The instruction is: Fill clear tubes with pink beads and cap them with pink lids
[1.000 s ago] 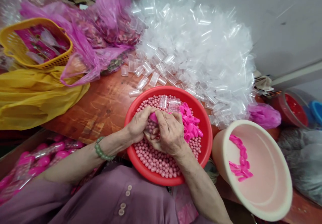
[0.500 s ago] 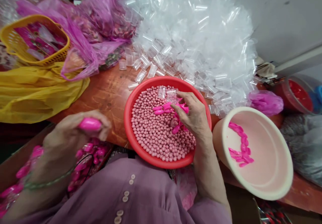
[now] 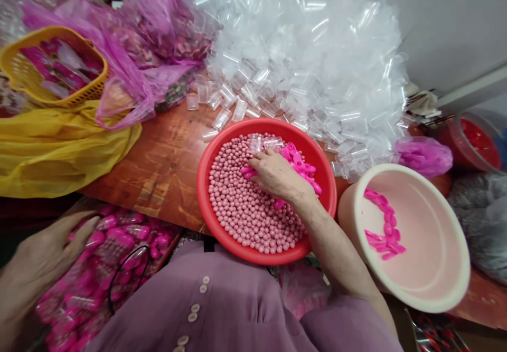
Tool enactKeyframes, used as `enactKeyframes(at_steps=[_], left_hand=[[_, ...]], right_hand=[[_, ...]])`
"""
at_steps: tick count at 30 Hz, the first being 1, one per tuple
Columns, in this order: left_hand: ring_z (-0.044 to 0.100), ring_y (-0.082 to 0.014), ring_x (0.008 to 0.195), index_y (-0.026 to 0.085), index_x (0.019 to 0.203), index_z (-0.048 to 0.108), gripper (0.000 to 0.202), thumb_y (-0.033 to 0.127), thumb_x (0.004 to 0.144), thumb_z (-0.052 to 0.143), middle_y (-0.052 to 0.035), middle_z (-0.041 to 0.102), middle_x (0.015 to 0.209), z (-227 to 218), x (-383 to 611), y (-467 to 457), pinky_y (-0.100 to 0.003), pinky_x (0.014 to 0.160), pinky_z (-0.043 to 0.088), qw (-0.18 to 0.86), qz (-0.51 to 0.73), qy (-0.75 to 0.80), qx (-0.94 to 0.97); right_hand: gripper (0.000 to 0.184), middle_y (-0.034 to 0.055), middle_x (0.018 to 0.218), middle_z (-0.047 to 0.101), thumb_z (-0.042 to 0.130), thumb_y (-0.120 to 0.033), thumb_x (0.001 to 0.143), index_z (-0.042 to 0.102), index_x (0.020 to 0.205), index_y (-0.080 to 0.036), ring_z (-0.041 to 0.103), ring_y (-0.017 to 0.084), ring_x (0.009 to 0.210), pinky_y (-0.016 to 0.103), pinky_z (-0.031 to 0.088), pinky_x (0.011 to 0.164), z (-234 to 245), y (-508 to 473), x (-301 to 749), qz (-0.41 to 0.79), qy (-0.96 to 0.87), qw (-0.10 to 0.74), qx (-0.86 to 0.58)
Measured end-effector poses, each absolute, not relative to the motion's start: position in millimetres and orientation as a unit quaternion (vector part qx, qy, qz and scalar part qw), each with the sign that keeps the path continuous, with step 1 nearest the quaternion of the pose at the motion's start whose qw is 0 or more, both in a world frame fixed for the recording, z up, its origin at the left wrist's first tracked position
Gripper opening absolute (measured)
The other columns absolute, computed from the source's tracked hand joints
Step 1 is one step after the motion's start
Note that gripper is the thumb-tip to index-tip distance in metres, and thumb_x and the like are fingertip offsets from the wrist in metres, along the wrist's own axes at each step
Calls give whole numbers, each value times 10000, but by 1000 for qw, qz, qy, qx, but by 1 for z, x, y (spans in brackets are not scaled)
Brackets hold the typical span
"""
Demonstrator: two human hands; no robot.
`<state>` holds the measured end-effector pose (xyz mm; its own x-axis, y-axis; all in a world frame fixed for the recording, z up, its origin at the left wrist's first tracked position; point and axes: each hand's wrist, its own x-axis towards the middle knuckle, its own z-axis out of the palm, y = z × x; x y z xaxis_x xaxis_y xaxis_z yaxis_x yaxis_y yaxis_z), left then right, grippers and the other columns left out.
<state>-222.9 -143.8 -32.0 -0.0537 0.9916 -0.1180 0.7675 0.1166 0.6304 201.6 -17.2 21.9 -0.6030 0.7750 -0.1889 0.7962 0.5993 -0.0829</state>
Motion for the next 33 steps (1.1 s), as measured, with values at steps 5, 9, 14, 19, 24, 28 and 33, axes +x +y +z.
enactKeyframes(at_steps=[5, 9, 14, 19, 24, 28, 33], left_hand=[[702, -194, 878, 215, 992, 692, 243, 359, 908, 516, -11, 756, 1003, -15, -131, -97, -309, 841, 537, 241, 321, 583, 706], [682, -188, 962, 159, 1056, 674, 240, 229, 938, 477, -85, 729, 1068, 7, -53, -32, -321, 888, 537, 221, 355, 397, 817], [643, -252, 968, 76, 965, 671, 258, 50, 858, 437, -167, 690, 991, 15, 14, 27, -386, 868, 524, 144, 197, 390, 888], [614, -263, 994, 73, 963, 662, 307, -1, 816, 403, -176, 679, 1019, 0, 25, 34, -403, 882, 503, 141, 225, 415, 870], [613, -265, 975, 65, 953, 659, 257, 56, 852, 423, -163, 680, 958, -5, 19, 24, -398, 888, 487, 117, 173, 387, 898], [597, -268, 1010, 79, 958, 656, 233, 137, 896, 440, -152, 668, 1008, -7, 18, -1, -414, 934, 469, 120, 114, 341, 925], [570, -281, 1093, 63, 1031, 635, 272, 114, 897, 405, -180, 625, 1116, -10, 30, -43, -427, 949, 474, 134, 86, 326, 932]], right_hand=[[220, 114, 977, 700, 523, -294, 959, 680, 980, -142, 607, 230, 929, 332, 419, 848, 27, -18, 191, -89, 866, 94, 484], [208, 130, 1006, 694, 485, -247, 966, 659, 978, -132, 619, 238, 945, 314, 429, 817, 26, -19, 187, -45, 829, 73, 553], [331, 172, 1155, 663, 458, -366, 978, 586, 1159, -120, 626, 272, 1058, 328, 463, 832, 24, -6, 185, 11, 755, 13, 656], [430, 192, 1084, 686, 481, -478, 945, 592, 1137, -109, 672, 312, 968, 343, 480, 729, 16, 15, 179, 8, 715, 73, 695], [288, 141, 1082, 708, 549, -312, 889, 606, 1120, -149, 669, 267, 968, 326, 475, 779, 3, 25, 188, -38, 754, -6, 655], [376, 121, 1062, 717, 549, -296, 871, 568, 1209, -134, 660, 251, 960, 319, 472, 787, 1, 22, 195, -44, 783, -57, 618], [360, 170, 1099, 691, 543, -258, 870, 591, 1189, -99, 624, 293, 1011, 362, 458, 845, 1, 19, 189, -15, 814, 7, 581]])
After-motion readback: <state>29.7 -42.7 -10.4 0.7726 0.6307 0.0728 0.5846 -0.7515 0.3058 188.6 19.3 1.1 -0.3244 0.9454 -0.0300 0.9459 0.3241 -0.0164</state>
